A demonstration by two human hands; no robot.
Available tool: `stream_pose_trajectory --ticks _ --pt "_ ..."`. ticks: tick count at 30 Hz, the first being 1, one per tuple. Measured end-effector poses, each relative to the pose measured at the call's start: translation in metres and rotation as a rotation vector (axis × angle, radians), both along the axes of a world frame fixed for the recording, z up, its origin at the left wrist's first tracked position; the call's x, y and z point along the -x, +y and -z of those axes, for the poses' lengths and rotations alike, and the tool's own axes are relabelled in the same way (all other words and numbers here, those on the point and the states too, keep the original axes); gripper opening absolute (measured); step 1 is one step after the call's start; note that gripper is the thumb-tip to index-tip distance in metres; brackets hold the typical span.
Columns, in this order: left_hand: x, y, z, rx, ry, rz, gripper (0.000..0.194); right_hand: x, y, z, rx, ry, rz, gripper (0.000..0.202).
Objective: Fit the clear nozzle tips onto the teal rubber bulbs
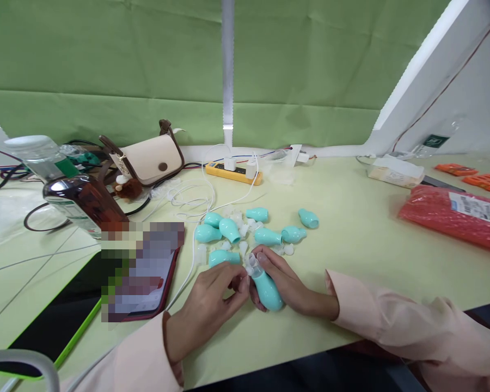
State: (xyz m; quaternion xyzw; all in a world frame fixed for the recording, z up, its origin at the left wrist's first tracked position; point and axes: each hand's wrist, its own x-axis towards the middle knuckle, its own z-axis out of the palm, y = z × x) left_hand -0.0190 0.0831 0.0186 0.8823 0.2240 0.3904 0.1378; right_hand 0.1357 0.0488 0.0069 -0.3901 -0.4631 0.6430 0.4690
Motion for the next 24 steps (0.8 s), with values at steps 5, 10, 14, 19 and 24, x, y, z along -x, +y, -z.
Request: stream_pose_trajectory --ticks 5,10,14,19,24 --pt "-0.002 -0.002 -0.009 0.521 -0.126 -0.011 0.005 -0.004 0.004 -0.001 -0.017 0.034 -0.002 0.026" --pt "-0.005 0.001 -0.016 1.040 -0.255 0.085 0.009 -0.005 0.006 -0.004 0.002 0.098 -0.047 0.028" --pt "-0.007 0.005 -0.014 1.273 -0.344 0.224 0.012 -0.005 0.007 -0.007 0.022 0.113 -0.079 0.031" --pt "-0.004 0.007 -0.015 1.342 -0.355 0.299 0.014 -0.006 0.008 -0.007 0.054 0.110 -0.029 0.030" --pt "0.002 0.008 -0.016 0.677 -0.031 0.107 0.008 -0.011 0.009 -0.006 -0.076 0.101 0.037 0.026"
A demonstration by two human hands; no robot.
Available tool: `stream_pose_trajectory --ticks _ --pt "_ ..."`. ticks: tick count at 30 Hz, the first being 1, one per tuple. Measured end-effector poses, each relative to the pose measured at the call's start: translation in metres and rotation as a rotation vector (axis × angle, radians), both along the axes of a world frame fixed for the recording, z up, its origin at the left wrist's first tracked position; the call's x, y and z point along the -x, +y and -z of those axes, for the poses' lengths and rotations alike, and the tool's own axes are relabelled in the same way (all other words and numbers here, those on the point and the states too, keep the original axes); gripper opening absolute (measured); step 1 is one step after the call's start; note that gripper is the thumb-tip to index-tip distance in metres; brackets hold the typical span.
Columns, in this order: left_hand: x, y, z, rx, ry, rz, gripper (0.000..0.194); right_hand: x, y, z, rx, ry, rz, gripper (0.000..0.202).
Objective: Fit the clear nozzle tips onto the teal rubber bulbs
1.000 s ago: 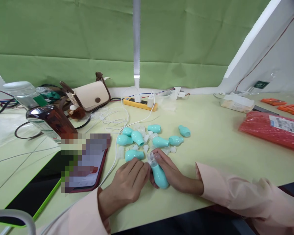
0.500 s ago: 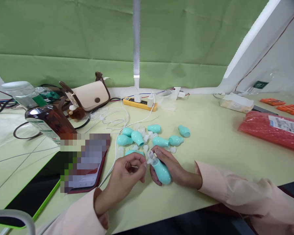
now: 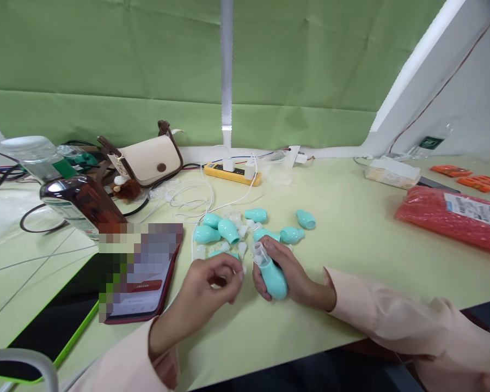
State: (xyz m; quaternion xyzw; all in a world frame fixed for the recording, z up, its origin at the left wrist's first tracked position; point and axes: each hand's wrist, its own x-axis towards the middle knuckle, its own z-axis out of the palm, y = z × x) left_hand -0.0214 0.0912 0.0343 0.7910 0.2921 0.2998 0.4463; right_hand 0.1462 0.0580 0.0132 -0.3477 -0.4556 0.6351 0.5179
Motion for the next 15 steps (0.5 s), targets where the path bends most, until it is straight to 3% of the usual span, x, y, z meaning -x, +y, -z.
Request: stream_pose_trajectory --ticks 2,3,5,7,10,12,15 --pt "0.001 0.000 0.005 -0.578 0.185 0.025 0.013 -0.002 0.000 0.001 -0.078 -0.009 0.055 0.024" --pt "0.001 -0.001 0.008 -0.788 0.306 0.092 0.018 -0.003 -0.001 0.002 -0.116 -0.006 0.095 0.023" --pt "-0.001 -0.002 0.012 -1.030 0.499 0.170 0.022 -0.005 0.000 0.003 -0.174 0.000 0.150 0.020" --pt "-0.003 -0.002 0.014 -1.116 0.661 0.175 0.021 -0.006 0.000 0.005 -0.213 0.000 0.146 0.019" --pt "-0.005 0.000 0.015 -1.120 0.807 0.085 0.023 -0.007 0.001 0.005 -0.236 -0.040 0.076 0.017" --pt "-0.005 0.003 0.016 -1.098 0.831 0.045 0.024 -0.007 0.001 0.003 -0.240 -0.128 0.055 0.014" --pt "-0.002 0.010 0.022 -1.070 0.772 0.017 0.023 -0.004 -0.001 0.001 -0.274 -0.429 0.113 0.010"
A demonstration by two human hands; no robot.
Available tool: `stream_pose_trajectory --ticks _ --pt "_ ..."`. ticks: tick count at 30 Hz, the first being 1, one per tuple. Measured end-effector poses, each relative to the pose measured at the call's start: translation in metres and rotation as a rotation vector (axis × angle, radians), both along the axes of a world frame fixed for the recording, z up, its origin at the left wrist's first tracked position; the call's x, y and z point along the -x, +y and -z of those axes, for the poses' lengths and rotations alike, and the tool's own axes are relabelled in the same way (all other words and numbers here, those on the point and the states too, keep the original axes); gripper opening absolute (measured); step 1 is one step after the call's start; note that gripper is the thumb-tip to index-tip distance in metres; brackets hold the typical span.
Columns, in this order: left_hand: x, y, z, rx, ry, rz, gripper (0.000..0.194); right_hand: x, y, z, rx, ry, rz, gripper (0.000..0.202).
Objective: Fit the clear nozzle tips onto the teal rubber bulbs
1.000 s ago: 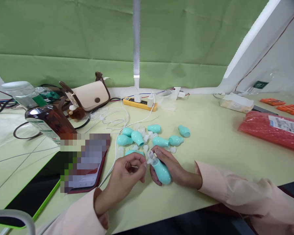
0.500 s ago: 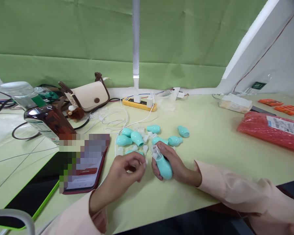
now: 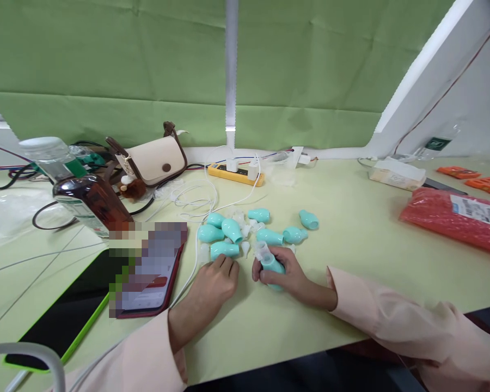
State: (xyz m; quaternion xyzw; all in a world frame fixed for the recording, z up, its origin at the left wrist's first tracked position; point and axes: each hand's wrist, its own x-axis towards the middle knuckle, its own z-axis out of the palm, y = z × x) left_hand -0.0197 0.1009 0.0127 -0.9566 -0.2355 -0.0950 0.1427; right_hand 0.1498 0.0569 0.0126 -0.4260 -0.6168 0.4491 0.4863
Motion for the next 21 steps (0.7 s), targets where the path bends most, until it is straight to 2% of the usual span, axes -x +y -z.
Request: stream_pose_trajectory --ticks 4,6,9,11,13,17,21 --pt "0.003 0.005 0.007 -0.010 -0.263 0.038 0.021 0.003 -0.003 0.001 -0.153 -0.387 0.195 0.026" --pt "0.004 0.002 0.005 0.013 -0.419 0.062 0.020 0.004 -0.004 0.002 -0.200 -0.486 0.191 0.031" --pt "0.005 -0.006 -0.005 0.159 -0.568 0.133 0.018 0.005 -0.006 0.003 -0.244 -0.595 0.086 0.029" --pt "0.006 -0.013 -0.012 0.276 -0.599 0.171 0.020 0.007 -0.009 0.003 -0.283 -0.700 0.058 0.025" --pt "0.005 -0.018 -0.015 0.316 -0.583 0.196 0.021 0.008 -0.012 0.004 -0.331 -0.818 0.056 0.018" --pt "-0.002 -0.020 -0.011 0.157 -0.502 0.165 0.031 0.011 -0.018 0.007 -0.411 -0.954 0.030 0.005" --pt "-0.006 -0.019 -0.006 0.094 -0.507 0.268 0.035 0.012 -0.018 0.010 -0.527 -0.907 -0.031 0.004"
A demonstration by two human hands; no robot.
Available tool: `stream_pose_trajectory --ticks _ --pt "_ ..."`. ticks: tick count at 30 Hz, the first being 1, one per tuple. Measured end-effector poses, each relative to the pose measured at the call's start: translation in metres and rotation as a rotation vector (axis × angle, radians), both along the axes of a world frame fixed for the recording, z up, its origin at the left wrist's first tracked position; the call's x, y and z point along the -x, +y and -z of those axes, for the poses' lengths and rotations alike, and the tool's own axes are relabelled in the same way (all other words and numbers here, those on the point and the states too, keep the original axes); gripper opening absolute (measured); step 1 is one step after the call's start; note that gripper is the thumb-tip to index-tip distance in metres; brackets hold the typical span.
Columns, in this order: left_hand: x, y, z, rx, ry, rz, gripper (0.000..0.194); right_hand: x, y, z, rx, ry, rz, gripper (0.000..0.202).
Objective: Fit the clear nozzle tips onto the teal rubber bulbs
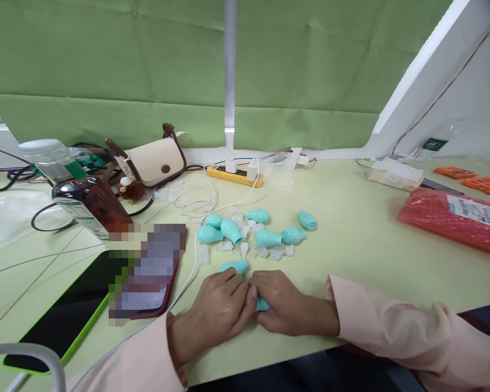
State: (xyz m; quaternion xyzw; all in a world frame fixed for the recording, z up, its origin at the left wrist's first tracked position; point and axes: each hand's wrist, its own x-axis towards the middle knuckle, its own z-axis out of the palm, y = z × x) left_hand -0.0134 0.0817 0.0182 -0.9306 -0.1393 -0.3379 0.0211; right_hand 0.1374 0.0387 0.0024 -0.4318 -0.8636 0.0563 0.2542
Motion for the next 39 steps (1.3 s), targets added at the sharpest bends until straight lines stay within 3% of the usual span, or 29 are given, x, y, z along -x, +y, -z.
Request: stream_pose_trajectory --ticks 5,15,20,27,31,35,39 --pt "0.002 0.000 0.000 0.092 -0.074 0.123 0.036 0.000 0.002 0.001 -0.051 0.081 -0.124 0.014" --pt "0.002 0.000 0.001 0.210 -0.184 0.190 0.034 -0.002 0.008 0.001 -0.083 0.025 -0.243 0.020" --pt "0.001 -0.001 0.001 0.251 -0.204 0.172 0.032 -0.003 0.011 0.006 -0.100 -0.030 -0.276 0.018" --pt "0.007 0.002 -0.004 0.337 -0.285 0.072 0.034 -0.003 0.015 -0.001 -0.288 -0.092 -0.322 0.024" --pt "0.012 0.008 -0.002 0.331 -0.288 0.028 0.035 -0.004 0.012 -0.009 -0.085 0.082 -0.252 0.024" --pt "0.014 0.015 0.000 0.447 -0.292 -0.082 0.037 -0.003 0.009 -0.015 0.141 0.208 -0.313 0.016" --pt "0.014 0.018 -0.002 0.575 -0.248 -0.173 0.027 -0.001 0.013 -0.017 0.185 0.197 -0.307 0.017"
